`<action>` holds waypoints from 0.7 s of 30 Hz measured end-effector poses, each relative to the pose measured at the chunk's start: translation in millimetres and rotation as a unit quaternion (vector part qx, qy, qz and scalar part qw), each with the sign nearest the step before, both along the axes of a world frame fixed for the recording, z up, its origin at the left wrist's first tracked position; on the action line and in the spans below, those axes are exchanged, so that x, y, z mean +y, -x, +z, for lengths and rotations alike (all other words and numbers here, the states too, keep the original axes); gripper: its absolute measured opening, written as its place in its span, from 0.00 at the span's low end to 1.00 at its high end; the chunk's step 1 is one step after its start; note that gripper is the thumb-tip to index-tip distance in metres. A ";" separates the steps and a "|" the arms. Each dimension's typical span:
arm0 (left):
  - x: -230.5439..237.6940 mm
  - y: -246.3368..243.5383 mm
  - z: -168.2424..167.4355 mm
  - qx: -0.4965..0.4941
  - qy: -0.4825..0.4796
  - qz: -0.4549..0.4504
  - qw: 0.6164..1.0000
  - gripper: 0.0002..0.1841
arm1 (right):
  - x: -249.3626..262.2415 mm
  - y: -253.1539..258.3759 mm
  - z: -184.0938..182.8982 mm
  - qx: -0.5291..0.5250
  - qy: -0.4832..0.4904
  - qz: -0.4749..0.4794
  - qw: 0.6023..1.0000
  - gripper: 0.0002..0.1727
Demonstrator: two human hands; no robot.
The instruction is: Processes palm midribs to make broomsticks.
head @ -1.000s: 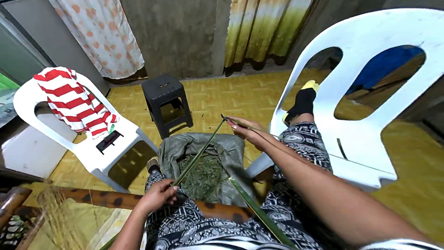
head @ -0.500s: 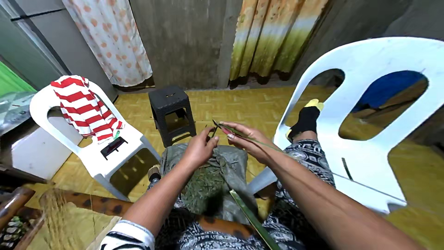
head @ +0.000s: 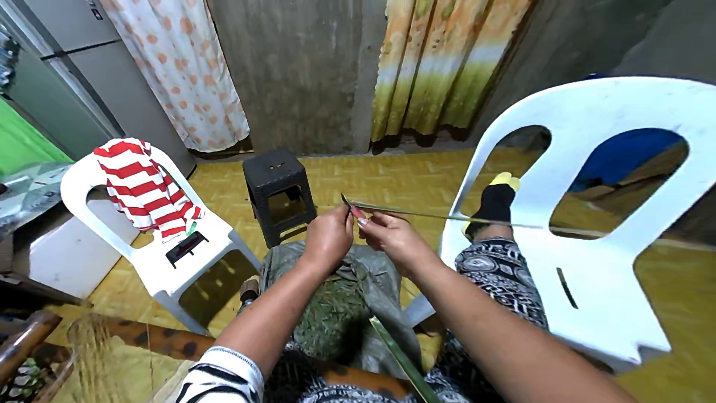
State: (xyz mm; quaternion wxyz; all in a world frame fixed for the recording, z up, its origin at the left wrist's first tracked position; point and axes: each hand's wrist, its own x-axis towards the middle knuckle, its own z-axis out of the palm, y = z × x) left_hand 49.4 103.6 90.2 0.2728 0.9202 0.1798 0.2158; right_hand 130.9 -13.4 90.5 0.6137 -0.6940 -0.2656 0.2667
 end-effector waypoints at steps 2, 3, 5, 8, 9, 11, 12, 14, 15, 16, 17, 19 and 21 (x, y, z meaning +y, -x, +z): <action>0.7 0.1 -1.7 0.008 -0.004 0.003 1.000 0.13 | 3.5 0.8 -1.3 0.022 -0.004 -0.004 1.000 0.17; 1.3 0.8 -2.6 0.013 -0.004 0.005 1.000 0.13 | 5.6 1.6 -1.8 0.030 0.002 -0.007 1.000 0.17; 2.6 2.8 -5.1 0.021 0.002 0.010 1.000 0.13 | 9.7 4.3 -4.0 0.042 0.013 -0.010 0.999 0.16; 4.6 5.8 -8.1 0.033 0.008 0.022 0.999 0.12 | 17.0 7.8 -9.9 0.048 0.014 -0.012 0.999 0.15; 5.9 6.7 -9.9 0.035 0.008 0.027 0.999 0.12 | 19.4 9.0 -11.2 0.053 0.013 -0.012 0.998 0.15; 9.2 8.2 -13.1 0.042 0.009 0.031 0.999 0.12 | 24.6 11.4 -12.4 0.069 0.015 -0.019 0.997 0.15; 10.7 8.9 -14.3 0.046 0.012 0.033 0.998 0.12 | 26.6 12.4 -13.0 0.076 0.022 -0.019 0.997 0.14; 13.7 10.1 -17.7 0.053 0.013 0.036 0.998 0.12 | 29.6 13.6 -16.6 0.092 0.027 -0.019 0.995 0.14; 15.1 10.8 -19.4 0.057 0.010 0.035 0.998 0.12 | 30.8 13.9 -19.0 0.100 0.026 -0.018 0.994 0.14; 16.4 11.6 -20.9 0.061 0.007 0.034 0.998 0.12 | 32.1 14.0 -20.7 0.108 0.024 -0.019 0.994 0.13; 17.0 12.6 -21.4 0.066 0.006 0.030 0.997 0.12 | 33.4 13.8 -21.3 0.117 0.021 -0.021 0.993 0.14; 15.9 14.8 -21.1 0.083 0.008 0.022 0.996 0.13 | 36.3 10.2 -24.3 0.135 0.011 -0.027 0.990 0.17; 15.2 15.6 -24.0 0.096 0.018 0.017 0.995 0.14 | 39.3 6.0 -29.8 0.159 0.006 -0.037 0.987 0.18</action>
